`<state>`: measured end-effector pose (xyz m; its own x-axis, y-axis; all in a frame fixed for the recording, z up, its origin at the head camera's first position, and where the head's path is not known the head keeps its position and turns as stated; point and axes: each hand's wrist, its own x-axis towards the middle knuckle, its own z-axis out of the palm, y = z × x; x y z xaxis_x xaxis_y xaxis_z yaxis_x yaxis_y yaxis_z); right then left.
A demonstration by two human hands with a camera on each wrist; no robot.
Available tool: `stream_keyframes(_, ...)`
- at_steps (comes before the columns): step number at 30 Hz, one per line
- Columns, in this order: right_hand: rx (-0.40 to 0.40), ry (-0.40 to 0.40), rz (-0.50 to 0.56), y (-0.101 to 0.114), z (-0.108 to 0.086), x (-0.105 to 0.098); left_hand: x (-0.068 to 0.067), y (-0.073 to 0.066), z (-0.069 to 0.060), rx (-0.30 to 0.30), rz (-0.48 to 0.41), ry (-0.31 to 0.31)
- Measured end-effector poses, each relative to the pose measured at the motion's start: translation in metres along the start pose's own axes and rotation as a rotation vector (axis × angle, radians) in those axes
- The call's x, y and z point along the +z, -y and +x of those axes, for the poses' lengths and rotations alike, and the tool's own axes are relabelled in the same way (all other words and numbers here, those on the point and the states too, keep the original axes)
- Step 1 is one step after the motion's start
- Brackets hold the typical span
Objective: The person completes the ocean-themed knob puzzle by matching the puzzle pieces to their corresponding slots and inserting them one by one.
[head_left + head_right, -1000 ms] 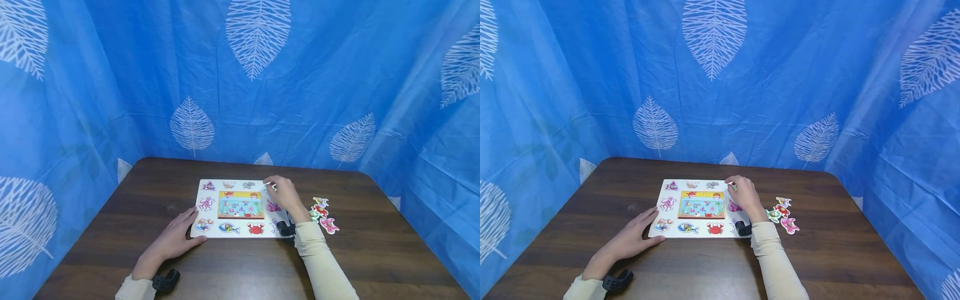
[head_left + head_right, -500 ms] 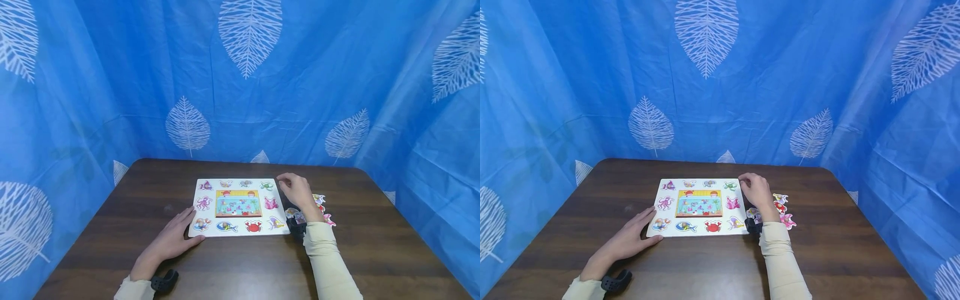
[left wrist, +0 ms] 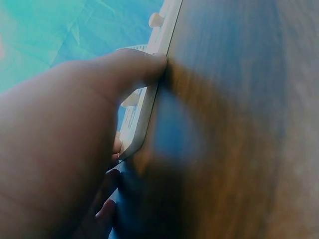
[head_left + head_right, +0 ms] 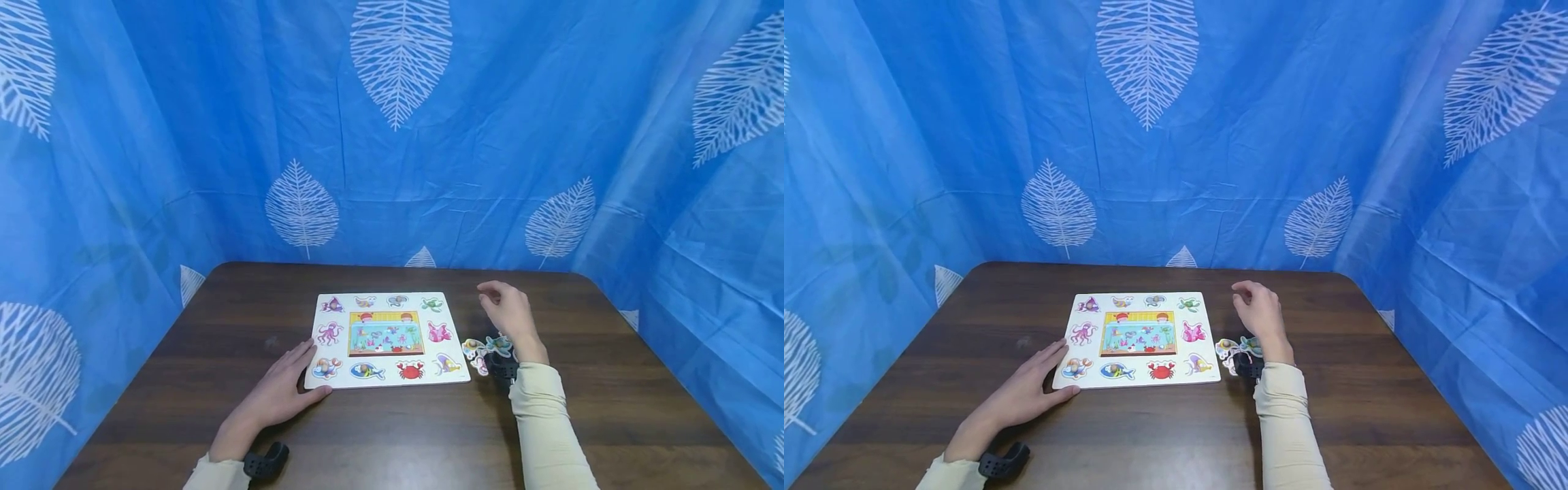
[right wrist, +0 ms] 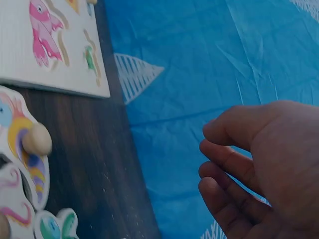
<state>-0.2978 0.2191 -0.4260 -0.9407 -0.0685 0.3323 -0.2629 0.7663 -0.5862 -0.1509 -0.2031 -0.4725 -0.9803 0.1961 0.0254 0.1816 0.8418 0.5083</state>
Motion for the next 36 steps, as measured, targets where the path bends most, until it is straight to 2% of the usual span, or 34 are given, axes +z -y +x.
stream_keyframes(14, 0.137, -0.037, -0.015, -0.027, -0.005, -0.016, 0.001, 0.001, 0.0, 0.0, 0.001, -0.001)
stream_keyframes(19, 0.179, -0.022, -0.03, -0.035, -0.008, -0.018, 0.002, 0.002, 0.0, -0.002, -0.003, 0.006)
stream_keyframes(30, 0.216, 0.034, -0.054, -0.048, -0.01, -0.014, 0.0, 0.002, 0.002, -0.003, -0.01, 0.012)
stream_keyframes(36, 0.277, 0.078, -0.08, -0.051, -0.013, -0.014, 0.0, 0.001, 0.001, -0.012, -0.013, 0.014)
